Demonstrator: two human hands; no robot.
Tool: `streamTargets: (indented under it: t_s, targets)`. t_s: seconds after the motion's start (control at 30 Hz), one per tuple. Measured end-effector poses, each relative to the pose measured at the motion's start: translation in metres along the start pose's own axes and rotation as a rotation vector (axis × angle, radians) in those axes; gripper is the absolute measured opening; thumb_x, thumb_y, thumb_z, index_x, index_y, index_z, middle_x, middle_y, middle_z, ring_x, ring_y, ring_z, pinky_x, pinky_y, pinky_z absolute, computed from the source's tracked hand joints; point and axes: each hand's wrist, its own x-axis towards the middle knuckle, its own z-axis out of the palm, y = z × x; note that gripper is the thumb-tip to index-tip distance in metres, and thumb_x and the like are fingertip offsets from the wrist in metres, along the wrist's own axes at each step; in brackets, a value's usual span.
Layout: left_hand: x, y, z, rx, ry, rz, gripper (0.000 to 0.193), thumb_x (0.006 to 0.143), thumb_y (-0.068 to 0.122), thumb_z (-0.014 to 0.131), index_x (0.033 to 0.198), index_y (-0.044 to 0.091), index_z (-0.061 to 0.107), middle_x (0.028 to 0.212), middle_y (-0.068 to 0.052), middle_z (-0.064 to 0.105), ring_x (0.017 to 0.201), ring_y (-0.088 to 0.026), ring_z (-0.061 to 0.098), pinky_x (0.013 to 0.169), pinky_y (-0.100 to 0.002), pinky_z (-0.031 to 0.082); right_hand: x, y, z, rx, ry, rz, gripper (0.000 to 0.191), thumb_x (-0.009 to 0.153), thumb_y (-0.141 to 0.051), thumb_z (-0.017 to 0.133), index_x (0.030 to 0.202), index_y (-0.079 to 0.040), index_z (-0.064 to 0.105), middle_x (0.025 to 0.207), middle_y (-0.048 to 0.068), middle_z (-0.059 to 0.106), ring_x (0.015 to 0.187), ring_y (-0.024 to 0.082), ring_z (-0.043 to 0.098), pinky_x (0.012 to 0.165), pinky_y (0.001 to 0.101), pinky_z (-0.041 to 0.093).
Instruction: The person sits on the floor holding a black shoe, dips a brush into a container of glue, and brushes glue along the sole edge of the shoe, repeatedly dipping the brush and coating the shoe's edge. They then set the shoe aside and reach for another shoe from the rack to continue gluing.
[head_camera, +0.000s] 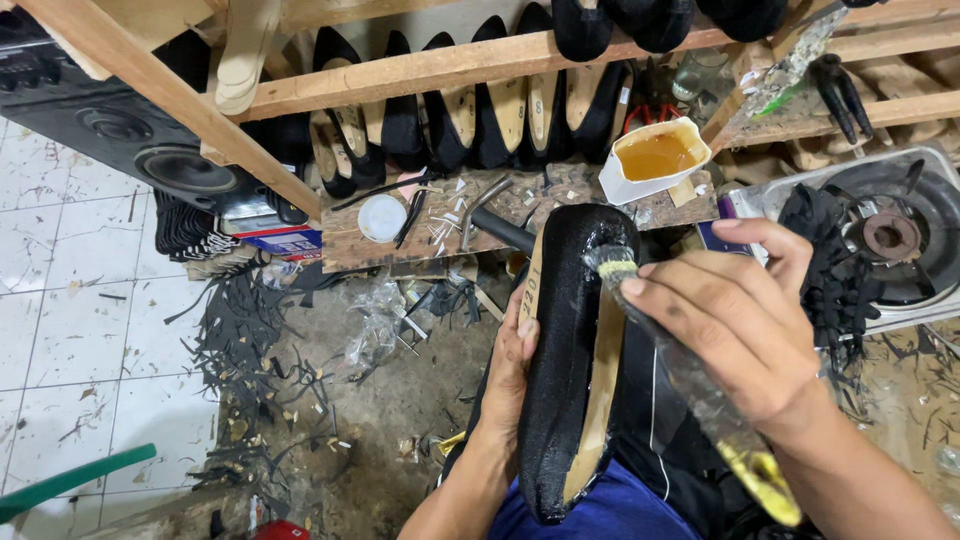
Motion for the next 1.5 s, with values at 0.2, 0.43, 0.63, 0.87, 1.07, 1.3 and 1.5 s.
streamTargets:
  t_s: [0.2,0.43,0.63,0.87,1.07,1.3,1.5]
  targets:
    - [0.001,0.003,0.000,0.006,0.057,-0.045,0.078,0.091,0.046,0.070,0.152,0.008,0.039,0.138,-0.013,0.060,0.124,-0.023,0.061,0.107,-0.037,0.049,0.000,0.002,0.001,0.023,-0.018,-0.028,0.019,0.085,-0.010,0.080,0.102,-0.003,0.075,0.096,0.008,0.073,0.091,0.022,0.069,0.101,0.0496,0.041]
    - [0.000,0.004,0.003,0.007,0.042,-0.057,0.082,0.089,0.049,0.070,0.154,0.009,0.039,0.142,-0.010,0.058,0.127,-0.021,0.060,0.110,-0.036,0.048,-0.006,0.005,0.005,0.065,-0.031,-0.075,0.020,0.085,-0.010,0.080,0.103,-0.002,0.075,0.096,0.007,0.073,0.091,0.022,0.069,0.103,0.0513,0.040]
    - [0.001,0.002,0.002,0.003,0.008,-0.027,0.083,0.092,0.048,0.071,0.156,0.008,0.039,0.143,-0.010,0.057,0.128,-0.020,0.058,0.112,-0.036,0.046,-0.008,0.008,0.006,0.028,-0.012,-0.054,0.020,0.087,-0.009,0.080,0.105,-0.003,0.075,0.098,0.007,0.072,0.093,0.024,0.069,0.104,0.0511,0.039]
    - [0.005,0.001,-0.002,-0.033,0.023,-0.024,0.078,0.093,0.046,0.068,0.156,0.009,0.039,0.144,-0.009,0.057,0.130,-0.020,0.058,0.113,-0.036,0.046,-0.012,0.006,0.007,0.107,-0.108,-0.110,0.024,0.079,-0.009,0.074,0.102,-0.002,0.074,0.096,0.007,0.073,0.089,0.023,0.069,0.103,0.0543,0.040]
    - [0.003,-0.003,-0.004,-0.071,0.012,-0.052,0.071,0.098,0.043,0.063,0.156,0.010,0.039,0.142,-0.009,0.059,0.127,-0.020,0.060,0.111,-0.036,0.047,-0.013,0.007,0.012,0.044,-0.031,-0.125,0.016,0.091,-0.008,0.075,0.106,-0.001,0.073,0.100,0.009,0.073,0.093,0.025,0.068,0.103,0.0521,0.039]
    - [0.003,-0.001,-0.006,-0.103,0.016,-0.078,0.067,0.100,0.042,0.061,0.156,0.011,0.039,0.139,-0.009,0.059,0.124,-0.021,0.061,0.108,-0.036,0.050,-0.012,0.006,0.007,0.125,-0.111,-0.088,0.021,0.086,-0.011,0.071,0.105,-0.002,0.075,0.097,0.009,0.073,0.092,0.023,0.069,0.103,0.0527,0.038]
    - [0.002,0.002,0.000,0.008,0.021,-0.064,0.079,0.092,0.048,0.069,0.154,0.010,0.041,0.139,-0.009,0.060,0.123,-0.020,0.062,0.107,-0.036,0.051,-0.007,0.010,0.006,0.049,-0.001,0.000,0.017,0.092,-0.011,0.078,0.108,-0.006,0.075,0.099,0.005,0.073,0.095,0.021,0.069,0.108,0.0497,0.037]
